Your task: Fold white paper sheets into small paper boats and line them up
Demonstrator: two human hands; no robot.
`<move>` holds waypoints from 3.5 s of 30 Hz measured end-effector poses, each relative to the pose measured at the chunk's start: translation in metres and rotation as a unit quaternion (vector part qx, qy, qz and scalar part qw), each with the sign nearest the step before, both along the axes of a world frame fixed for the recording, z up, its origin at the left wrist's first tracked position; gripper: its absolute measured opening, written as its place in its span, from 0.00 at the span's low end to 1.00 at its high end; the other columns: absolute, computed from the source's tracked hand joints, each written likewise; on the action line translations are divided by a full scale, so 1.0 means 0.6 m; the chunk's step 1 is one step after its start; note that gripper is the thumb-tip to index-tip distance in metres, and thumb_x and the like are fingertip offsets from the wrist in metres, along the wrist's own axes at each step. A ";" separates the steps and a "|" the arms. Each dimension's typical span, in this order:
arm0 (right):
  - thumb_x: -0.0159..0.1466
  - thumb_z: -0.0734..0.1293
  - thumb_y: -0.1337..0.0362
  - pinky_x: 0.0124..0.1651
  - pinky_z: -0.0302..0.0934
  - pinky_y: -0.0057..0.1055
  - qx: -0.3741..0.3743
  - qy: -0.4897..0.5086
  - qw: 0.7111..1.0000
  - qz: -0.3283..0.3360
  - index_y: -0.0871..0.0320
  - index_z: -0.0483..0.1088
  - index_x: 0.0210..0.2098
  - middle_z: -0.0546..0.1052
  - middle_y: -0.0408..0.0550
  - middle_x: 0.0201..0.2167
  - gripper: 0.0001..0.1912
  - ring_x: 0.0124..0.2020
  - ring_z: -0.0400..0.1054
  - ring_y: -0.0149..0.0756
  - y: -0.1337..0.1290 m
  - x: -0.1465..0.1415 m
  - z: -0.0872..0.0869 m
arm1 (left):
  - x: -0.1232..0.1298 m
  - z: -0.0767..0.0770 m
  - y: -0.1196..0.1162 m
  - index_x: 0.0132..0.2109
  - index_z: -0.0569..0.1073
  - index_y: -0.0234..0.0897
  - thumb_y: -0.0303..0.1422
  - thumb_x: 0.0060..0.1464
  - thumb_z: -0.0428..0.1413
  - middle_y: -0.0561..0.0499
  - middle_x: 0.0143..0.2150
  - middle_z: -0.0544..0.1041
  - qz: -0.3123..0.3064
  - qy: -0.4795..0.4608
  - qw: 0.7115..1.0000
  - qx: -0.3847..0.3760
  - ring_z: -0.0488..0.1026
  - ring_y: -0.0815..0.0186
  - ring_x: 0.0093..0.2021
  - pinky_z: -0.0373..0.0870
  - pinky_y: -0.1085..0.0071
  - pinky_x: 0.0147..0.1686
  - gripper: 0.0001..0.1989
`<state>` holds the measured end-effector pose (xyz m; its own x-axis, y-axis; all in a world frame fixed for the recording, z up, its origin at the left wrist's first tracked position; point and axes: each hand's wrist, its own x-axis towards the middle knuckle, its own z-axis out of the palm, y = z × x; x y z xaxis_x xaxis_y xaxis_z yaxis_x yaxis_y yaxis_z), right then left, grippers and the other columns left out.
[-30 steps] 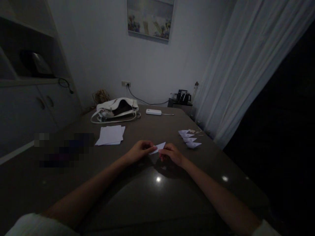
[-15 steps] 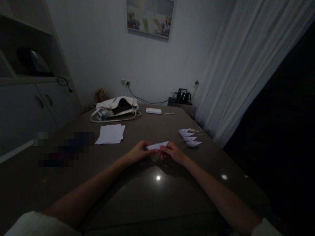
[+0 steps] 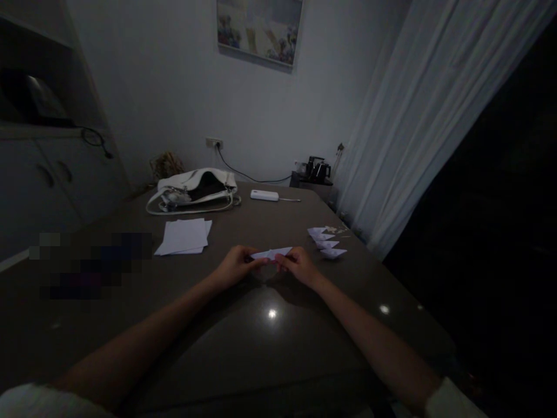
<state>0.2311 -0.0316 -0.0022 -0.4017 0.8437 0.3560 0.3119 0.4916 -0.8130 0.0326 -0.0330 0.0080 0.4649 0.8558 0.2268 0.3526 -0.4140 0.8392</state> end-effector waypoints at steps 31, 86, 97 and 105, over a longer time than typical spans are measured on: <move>0.56 0.67 0.54 0.21 0.54 0.19 -0.128 0.094 0.987 0.036 0.60 0.70 0.40 0.72 0.44 0.29 0.18 0.21 0.60 0.23 0.006 0.002 -0.003 | 0.003 -0.006 0.000 0.38 0.74 0.31 0.45 0.45 0.58 0.48 0.33 0.78 -0.063 -0.085 0.983 -0.148 0.73 0.64 0.32 0.66 0.73 0.31 0.20; 0.54 0.68 0.56 0.22 0.54 0.21 -0.239 0.160 0.953 0.091 0.59 0.67 0.32 0.68 0.39 0.24 0.13 0.20 0.60 0.22 0.002 -0.003 -0.008 | 0.011 -0.014 0.006 0.36 0.70 0.31 0.40 0.43 0.60 0.50 0.31 0.76 -0.055 -0.112 0.978 -0.169 0.73 0.65 0.32 0.66 0.71 0.33 0.17; 0.52 0.69 0.52 0.21 0.53 0.22 -0.295 0.218 0.923 0.121 0.62 0.68 0.26 0.66 0.40 0.21 0.17 0.20 0.60 0.24 -0.010 -0.005 0.004 | 0.014 -0.015 -0.007 0.37 0.70 0.32 0.38 0.47 0.59 0.48 0.35 0.76 -0.132 -0.111 0.978 -0.117 0.73 0.64 0.37 0.67 0.68 0.39 0.14; 0.50 0.71 0.57 0.21 0.54 0.21 -0.276 0.150 0.944 0.096 0.63 0.69 0.30 0.68 0.39 0.22 0.15 0.18 0.59 0.21 -0.002 -0.003 -0.010 | 0.009 -0.015 -0.002 0.36 0.71 0.32 0.42 0.48 0.57 0.48 0.32 0.76 -0.071 -0.056 0.995 -0.050 0.73 0.63 0.34 0.67 0.69 0.35 0.16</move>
